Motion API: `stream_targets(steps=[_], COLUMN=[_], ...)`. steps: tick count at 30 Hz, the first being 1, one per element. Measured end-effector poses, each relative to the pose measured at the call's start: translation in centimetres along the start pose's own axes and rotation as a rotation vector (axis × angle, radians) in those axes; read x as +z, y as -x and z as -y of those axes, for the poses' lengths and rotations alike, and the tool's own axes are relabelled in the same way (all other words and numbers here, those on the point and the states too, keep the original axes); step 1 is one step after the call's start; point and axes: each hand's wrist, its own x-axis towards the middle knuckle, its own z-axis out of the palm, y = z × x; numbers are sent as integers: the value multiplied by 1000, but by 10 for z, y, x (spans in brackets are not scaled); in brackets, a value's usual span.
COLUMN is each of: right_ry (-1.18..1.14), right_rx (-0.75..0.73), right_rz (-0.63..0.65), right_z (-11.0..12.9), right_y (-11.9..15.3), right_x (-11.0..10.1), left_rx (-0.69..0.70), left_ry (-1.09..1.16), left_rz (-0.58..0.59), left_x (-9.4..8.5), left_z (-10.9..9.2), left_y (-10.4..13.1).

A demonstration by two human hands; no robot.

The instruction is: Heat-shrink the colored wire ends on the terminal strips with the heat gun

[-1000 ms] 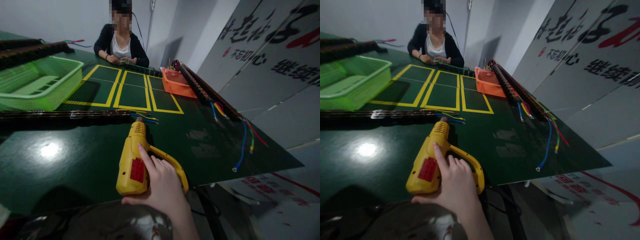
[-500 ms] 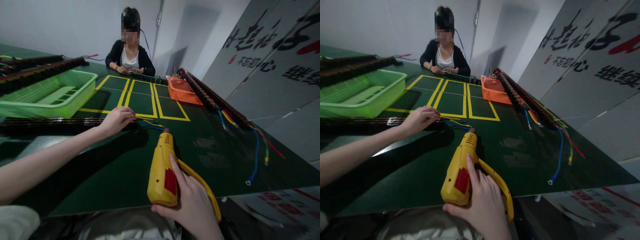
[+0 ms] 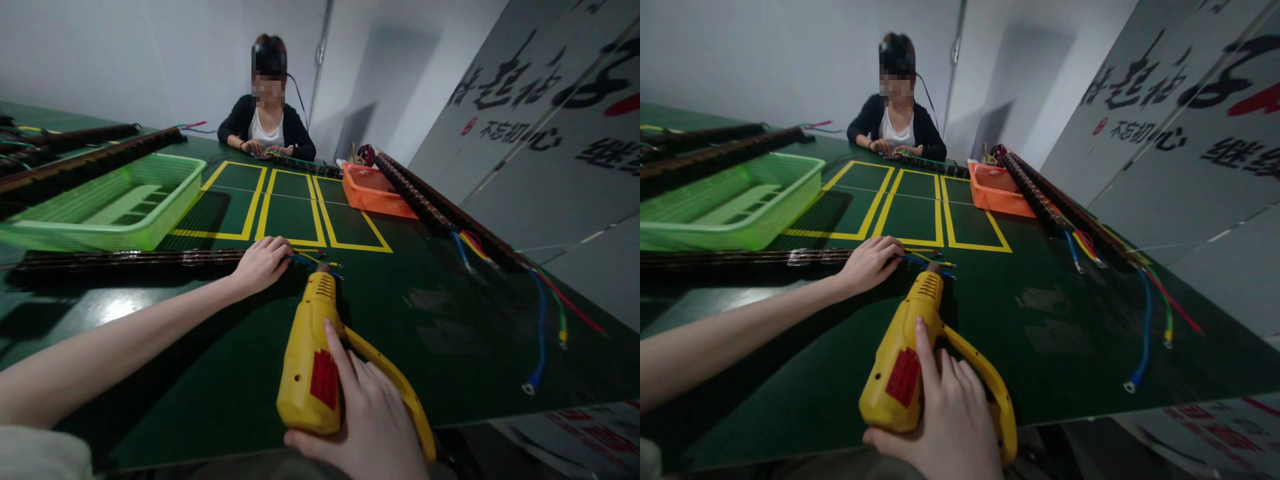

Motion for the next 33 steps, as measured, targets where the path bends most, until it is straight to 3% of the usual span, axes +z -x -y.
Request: stream_targets(steps=[6,11,21,33], right_ry=[3,27,-54,17], right_rx=[-153,-210,-92,53], right_rz=[1,-34,124,51], right_z=[26,31,16,-32], right_y=[-16,-18,-17,13], right_x=[11,17,-1,-11], left_rx=[-9,12,-31,-78], left_ry=[28,55,58,49], left_rz=[10,47,-21,-19], left_x=[-3,-8,-9,-10], left_z=[-1,1,-5,-3], left_y=[1,1,5,6])
